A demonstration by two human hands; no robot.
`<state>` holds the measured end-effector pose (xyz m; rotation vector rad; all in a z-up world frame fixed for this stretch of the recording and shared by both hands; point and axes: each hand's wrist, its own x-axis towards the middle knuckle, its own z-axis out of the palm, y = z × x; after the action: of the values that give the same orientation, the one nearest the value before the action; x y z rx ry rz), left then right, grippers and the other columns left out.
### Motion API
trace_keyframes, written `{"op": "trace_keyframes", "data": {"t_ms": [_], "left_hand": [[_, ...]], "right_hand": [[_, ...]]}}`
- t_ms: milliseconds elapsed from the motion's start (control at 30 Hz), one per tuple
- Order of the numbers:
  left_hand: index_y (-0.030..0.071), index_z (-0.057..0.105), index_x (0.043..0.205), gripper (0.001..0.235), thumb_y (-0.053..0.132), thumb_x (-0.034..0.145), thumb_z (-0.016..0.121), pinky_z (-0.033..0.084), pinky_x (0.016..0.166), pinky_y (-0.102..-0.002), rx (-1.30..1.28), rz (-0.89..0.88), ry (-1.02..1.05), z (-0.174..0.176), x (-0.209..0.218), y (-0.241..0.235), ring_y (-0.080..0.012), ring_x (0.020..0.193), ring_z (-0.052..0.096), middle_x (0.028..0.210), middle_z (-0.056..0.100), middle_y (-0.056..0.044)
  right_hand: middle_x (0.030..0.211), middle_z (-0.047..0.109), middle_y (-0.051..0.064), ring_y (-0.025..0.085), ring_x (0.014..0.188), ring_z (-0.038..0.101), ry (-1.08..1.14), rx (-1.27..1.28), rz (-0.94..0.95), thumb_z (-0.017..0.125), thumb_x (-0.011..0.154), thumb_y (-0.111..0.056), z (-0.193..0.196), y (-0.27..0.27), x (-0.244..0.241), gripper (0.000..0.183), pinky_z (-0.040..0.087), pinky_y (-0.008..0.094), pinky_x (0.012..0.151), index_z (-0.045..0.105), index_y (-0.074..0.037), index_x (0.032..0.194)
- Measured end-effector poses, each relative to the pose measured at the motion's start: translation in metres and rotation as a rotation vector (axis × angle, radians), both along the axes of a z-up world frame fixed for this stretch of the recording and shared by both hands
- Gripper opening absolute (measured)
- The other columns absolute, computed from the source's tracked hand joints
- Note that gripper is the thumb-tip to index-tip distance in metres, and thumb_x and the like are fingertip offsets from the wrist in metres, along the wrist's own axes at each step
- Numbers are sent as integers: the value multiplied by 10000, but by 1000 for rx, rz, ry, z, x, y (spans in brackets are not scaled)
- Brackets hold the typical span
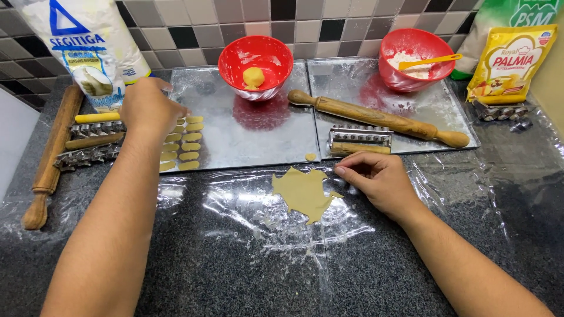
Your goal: Cutting and folding dough into decorative shapes on a kitchen counter
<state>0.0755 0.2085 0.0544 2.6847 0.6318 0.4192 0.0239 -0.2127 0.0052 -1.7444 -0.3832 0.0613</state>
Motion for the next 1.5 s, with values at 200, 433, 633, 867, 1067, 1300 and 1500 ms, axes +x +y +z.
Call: {"op": "trace_keyframes", "data": {"t_ms": [200,433,633,867,1067,1300,1500], "left_hand": [[85,682,1241,488,99,775,826,558,769,-294,-373,-177,-145,17,-35,-40,-121,745,714,789,756,-22],[31,708,1188,459,90,745,816,490,615,-223,-759,-487,-163,0,-80,-155,-95,639,562,817,768,-87],[105,637,654,162,54,797,581,408,530,-265,-654,-804,-477,-51,-74,-167,-143,532,440,613,480,-16],[148,333,430,236,69,596,482,249,427,-205,-771,-825,-466,-75,-58,-153,-86,473,218,458,199,45],[118,454,482,208,63,656,553,304,449,-246,-578,-815,-402,-59,-66,-159,-127,466,352,444,350,-6],[98,740,841,123,62,805,627,528,520,-330,-429,-799,-253,-38,-78,-167,-261,578,670,745,735,-97],[75,763,960,151,106,832,688,545,522,-361,-380,-834,-216,-32,-79,-170,-283,589,685,832,772,-129]], "right_hand": [[904,781,160,168,847,658,-6,-48,10,808,849,-64,7,0,-2,130,566,304,752,788,20,947],[770,766,78,92,631,590,-64,-185,15,695,946,-118,-4,1,2,127,486,195,540,783,-42,998],[938,663,231,169,581,545,29,243,179,457,967,-138,-19,-12,10,222,362,223,478,560,28,1073],[545,559,128,164,492,410,-37,-18,229,528,717,-82,-6,-4,10,307,346,275,496,497,-57,413],[658,639,127,125,558,467,92,-56,65,562,777,-92,-12,5,10,231,351,233,532,634,-4,576],[730,732,107,130,594,614,-143,-281,-52,726,803,-45,-2,11,-16,160,448,225,491,788,-76,947],[787,757,105,194,577,663,-274,-431,-6,765,816,-63,18,13,-19,347,528,295,488,769,-147,1153]]}}
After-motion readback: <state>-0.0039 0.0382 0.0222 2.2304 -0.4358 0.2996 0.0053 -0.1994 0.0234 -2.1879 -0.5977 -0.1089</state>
